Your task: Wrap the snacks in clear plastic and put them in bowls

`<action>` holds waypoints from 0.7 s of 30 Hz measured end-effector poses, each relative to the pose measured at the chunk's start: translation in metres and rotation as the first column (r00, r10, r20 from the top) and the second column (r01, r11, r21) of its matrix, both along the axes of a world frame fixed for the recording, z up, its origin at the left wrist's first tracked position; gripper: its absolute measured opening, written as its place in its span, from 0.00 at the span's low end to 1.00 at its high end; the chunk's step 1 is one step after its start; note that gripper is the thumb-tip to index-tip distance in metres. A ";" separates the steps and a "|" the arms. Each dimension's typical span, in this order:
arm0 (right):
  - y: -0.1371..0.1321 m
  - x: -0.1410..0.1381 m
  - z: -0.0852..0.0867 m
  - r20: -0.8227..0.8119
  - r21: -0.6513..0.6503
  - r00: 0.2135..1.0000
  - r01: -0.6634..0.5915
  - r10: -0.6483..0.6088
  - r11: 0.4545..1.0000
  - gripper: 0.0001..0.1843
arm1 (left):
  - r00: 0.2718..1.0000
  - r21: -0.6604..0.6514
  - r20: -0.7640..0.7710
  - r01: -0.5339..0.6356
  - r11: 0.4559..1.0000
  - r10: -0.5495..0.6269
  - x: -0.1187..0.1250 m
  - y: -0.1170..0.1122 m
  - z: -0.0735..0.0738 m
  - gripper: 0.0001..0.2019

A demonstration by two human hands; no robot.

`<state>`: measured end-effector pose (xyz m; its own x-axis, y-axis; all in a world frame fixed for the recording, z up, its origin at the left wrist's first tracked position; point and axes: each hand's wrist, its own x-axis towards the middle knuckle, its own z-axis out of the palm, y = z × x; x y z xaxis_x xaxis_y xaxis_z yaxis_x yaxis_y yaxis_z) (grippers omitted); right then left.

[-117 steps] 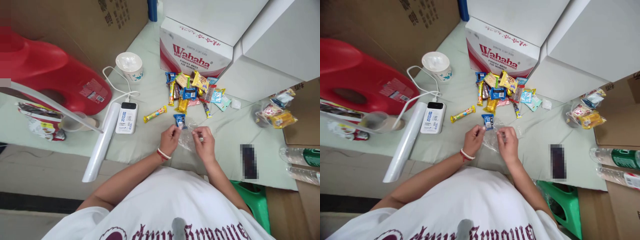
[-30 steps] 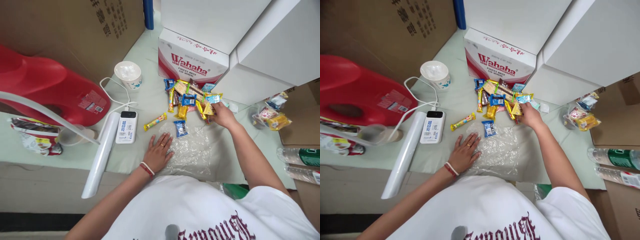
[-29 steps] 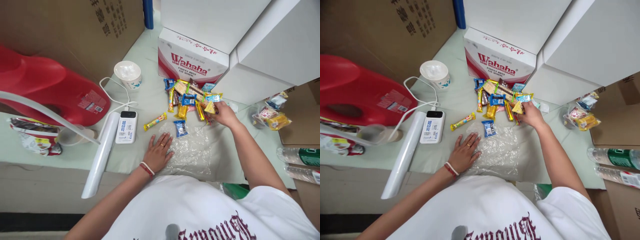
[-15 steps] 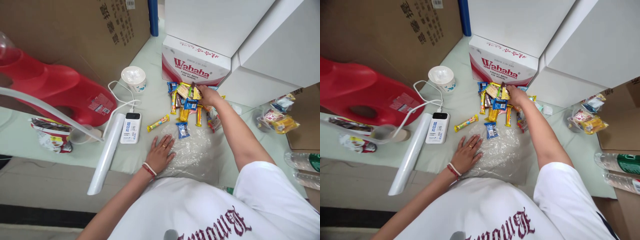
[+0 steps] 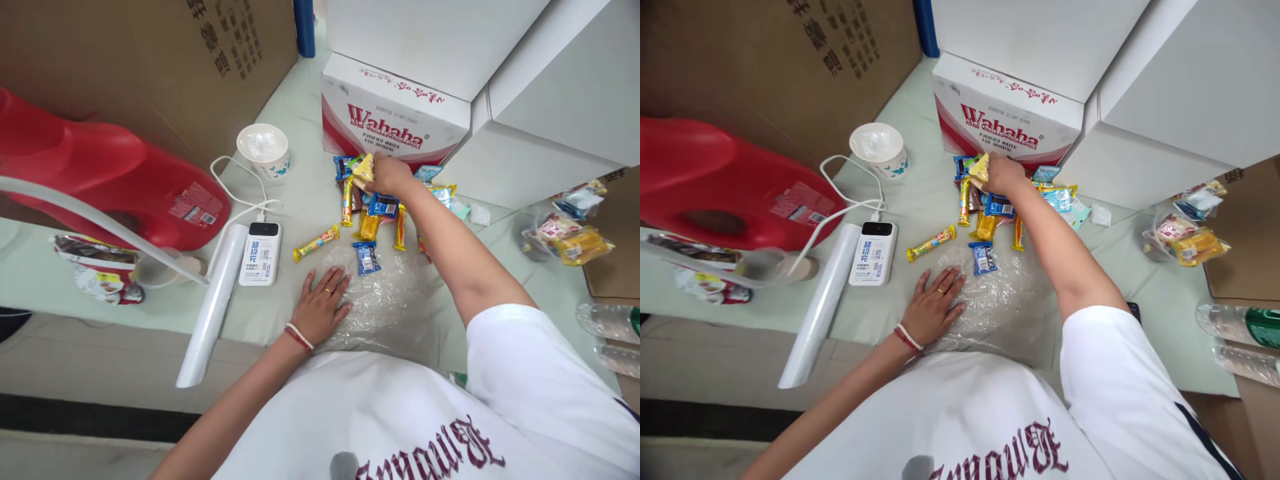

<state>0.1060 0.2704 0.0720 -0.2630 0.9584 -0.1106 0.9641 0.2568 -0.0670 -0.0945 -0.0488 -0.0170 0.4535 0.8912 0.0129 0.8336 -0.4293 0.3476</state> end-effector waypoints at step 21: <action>-0.202 0.060 0.075 -0.107 0.104 0.989 -0.090 0.102 0.990 0.29 | 0.999 0.012 0.011 -0.032 0.999 0.031 0.002 -0.024 -0.003 0.33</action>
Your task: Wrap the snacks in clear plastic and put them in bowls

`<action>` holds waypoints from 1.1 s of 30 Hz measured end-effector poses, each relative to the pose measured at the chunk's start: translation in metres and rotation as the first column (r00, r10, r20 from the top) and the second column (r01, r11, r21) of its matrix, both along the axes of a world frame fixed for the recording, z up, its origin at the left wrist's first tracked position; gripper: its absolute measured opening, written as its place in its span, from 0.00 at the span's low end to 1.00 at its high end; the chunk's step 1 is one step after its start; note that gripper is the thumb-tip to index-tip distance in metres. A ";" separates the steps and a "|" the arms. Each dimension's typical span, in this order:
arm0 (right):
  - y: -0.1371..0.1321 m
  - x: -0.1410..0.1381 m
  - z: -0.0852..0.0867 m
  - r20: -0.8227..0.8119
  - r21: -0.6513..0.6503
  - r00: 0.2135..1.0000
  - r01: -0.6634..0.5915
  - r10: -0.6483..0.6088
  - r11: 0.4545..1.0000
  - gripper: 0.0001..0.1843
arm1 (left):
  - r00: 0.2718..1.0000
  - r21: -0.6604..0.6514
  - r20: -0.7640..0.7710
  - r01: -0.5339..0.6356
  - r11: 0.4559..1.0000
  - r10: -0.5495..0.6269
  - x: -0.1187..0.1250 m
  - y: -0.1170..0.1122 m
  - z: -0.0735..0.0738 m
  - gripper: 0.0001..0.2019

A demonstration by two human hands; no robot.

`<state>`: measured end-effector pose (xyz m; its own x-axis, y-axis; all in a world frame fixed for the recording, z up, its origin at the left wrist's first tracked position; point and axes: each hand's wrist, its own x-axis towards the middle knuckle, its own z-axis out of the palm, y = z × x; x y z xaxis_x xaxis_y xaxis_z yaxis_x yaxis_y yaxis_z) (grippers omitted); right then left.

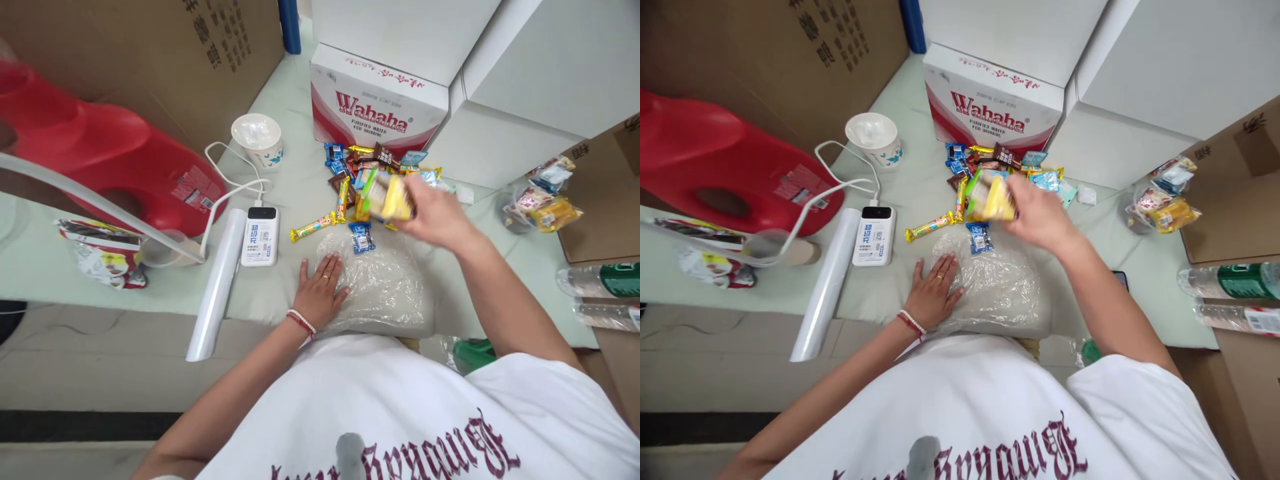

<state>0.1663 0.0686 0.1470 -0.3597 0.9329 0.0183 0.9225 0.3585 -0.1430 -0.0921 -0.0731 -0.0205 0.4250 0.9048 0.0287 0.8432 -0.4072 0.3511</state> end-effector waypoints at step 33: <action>-0.254 0.048 -0.136 -0.321 -0.215 0.946 -0.023 -0.048 0.976 0.21 | 0.900 -0.013 0.102 0.427 0.904 -0.424 -0.084 -0.033 -0.001 0.30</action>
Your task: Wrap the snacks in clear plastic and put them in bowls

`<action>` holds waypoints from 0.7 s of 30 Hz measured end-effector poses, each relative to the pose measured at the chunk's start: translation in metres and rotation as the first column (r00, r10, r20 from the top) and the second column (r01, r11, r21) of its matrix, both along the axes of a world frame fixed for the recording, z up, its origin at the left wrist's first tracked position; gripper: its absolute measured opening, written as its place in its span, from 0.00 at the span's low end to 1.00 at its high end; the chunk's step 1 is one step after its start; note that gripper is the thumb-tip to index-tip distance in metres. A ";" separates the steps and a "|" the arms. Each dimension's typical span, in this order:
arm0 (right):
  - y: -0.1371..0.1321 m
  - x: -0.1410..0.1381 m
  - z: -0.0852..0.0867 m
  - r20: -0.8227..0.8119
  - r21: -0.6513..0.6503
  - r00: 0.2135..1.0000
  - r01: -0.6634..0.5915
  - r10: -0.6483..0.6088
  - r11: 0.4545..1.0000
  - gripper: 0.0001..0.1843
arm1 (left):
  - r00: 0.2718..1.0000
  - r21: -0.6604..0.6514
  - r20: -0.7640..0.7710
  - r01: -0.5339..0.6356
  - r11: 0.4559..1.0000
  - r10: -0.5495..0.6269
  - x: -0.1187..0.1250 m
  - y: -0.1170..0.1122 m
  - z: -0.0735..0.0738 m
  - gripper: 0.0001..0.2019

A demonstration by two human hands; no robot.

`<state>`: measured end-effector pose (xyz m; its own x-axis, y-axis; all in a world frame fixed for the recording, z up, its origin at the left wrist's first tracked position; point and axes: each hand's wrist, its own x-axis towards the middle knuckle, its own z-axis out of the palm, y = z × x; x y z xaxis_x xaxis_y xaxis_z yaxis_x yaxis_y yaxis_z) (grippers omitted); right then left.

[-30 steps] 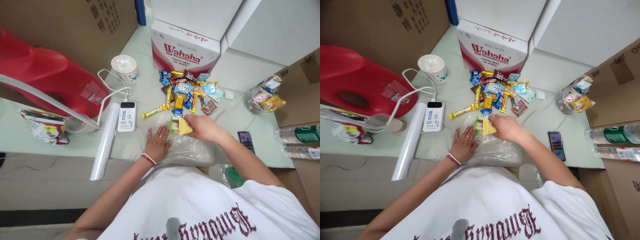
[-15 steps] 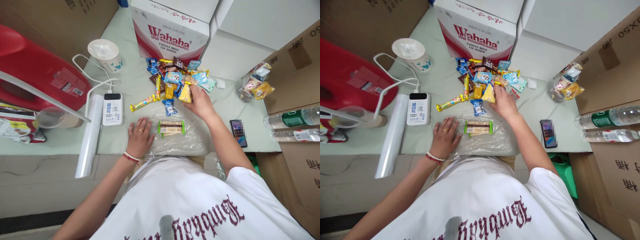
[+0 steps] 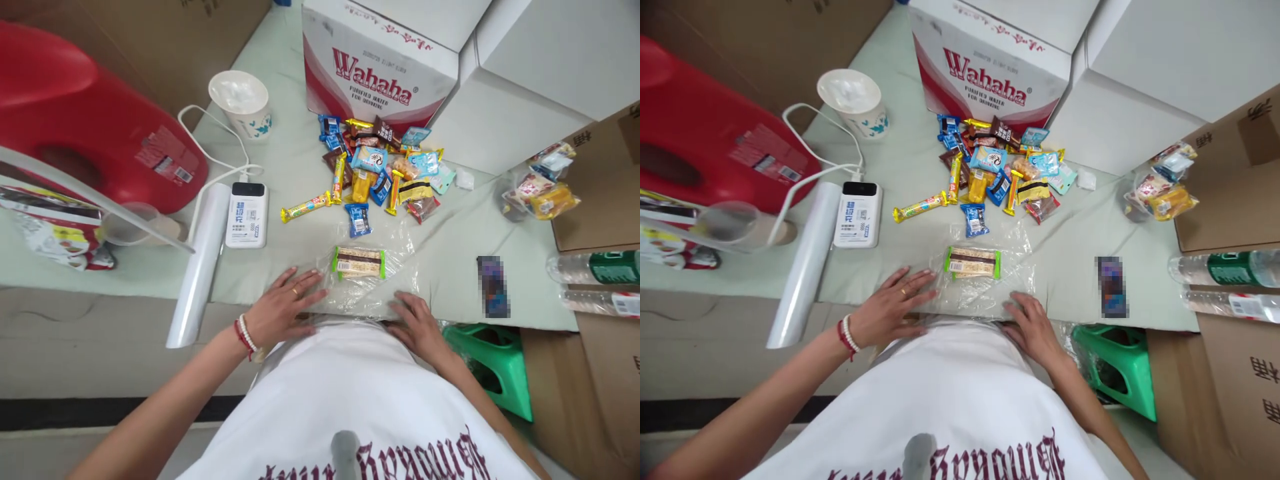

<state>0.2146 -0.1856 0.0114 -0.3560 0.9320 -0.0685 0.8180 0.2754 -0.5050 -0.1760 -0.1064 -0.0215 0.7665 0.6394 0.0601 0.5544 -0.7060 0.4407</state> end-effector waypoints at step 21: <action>0.195 -0.006 0.026 0.167 0.063 0.979 0.109 -0.119 0.992 0.15 | 0.644 0.033 -0.077 -0.762 0.647 0.761 0.071 0.070 0.011 0.12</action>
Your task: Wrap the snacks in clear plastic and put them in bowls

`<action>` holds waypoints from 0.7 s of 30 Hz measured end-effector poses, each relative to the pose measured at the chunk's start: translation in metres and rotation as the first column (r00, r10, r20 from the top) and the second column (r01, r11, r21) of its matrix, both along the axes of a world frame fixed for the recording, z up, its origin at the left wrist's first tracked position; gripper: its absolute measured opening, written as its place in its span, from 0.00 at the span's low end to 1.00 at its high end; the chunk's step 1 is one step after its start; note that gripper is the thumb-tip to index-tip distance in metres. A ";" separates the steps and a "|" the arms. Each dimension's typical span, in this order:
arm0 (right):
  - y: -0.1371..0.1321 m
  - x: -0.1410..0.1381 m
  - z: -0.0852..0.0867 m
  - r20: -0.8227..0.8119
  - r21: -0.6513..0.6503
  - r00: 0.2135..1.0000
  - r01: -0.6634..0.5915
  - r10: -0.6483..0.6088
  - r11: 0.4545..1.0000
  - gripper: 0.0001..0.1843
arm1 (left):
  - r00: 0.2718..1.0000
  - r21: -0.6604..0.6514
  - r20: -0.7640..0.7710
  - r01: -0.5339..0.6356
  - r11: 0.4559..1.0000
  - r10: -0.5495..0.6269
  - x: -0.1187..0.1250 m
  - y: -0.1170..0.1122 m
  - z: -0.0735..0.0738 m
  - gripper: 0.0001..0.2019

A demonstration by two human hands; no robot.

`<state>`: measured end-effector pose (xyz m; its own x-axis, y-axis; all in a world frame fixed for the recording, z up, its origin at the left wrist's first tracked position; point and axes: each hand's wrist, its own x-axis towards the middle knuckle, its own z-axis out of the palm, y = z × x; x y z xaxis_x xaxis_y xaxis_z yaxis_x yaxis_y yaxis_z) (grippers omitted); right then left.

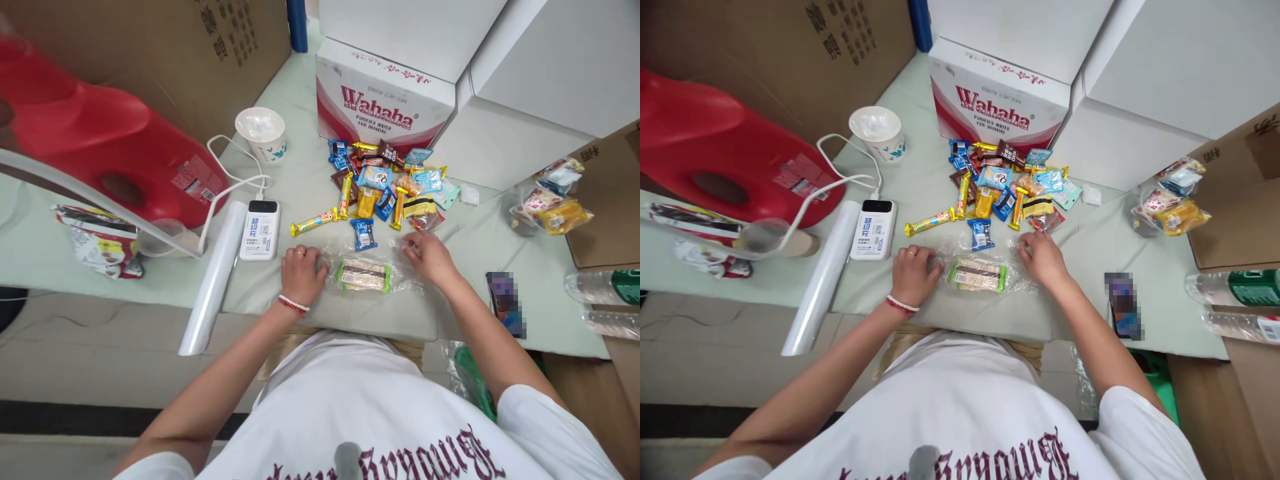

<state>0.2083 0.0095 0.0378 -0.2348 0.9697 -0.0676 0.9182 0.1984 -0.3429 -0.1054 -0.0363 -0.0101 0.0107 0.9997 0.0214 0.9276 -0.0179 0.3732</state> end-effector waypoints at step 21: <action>-0.073 -0.070 -0.004 0.108 -0.013 0.792 -0.603 0.600 0.798 0.22 | 0.859 0.115 0.498 0.075 0.991 -0.123 -0.007 0.007 -0.011 0.05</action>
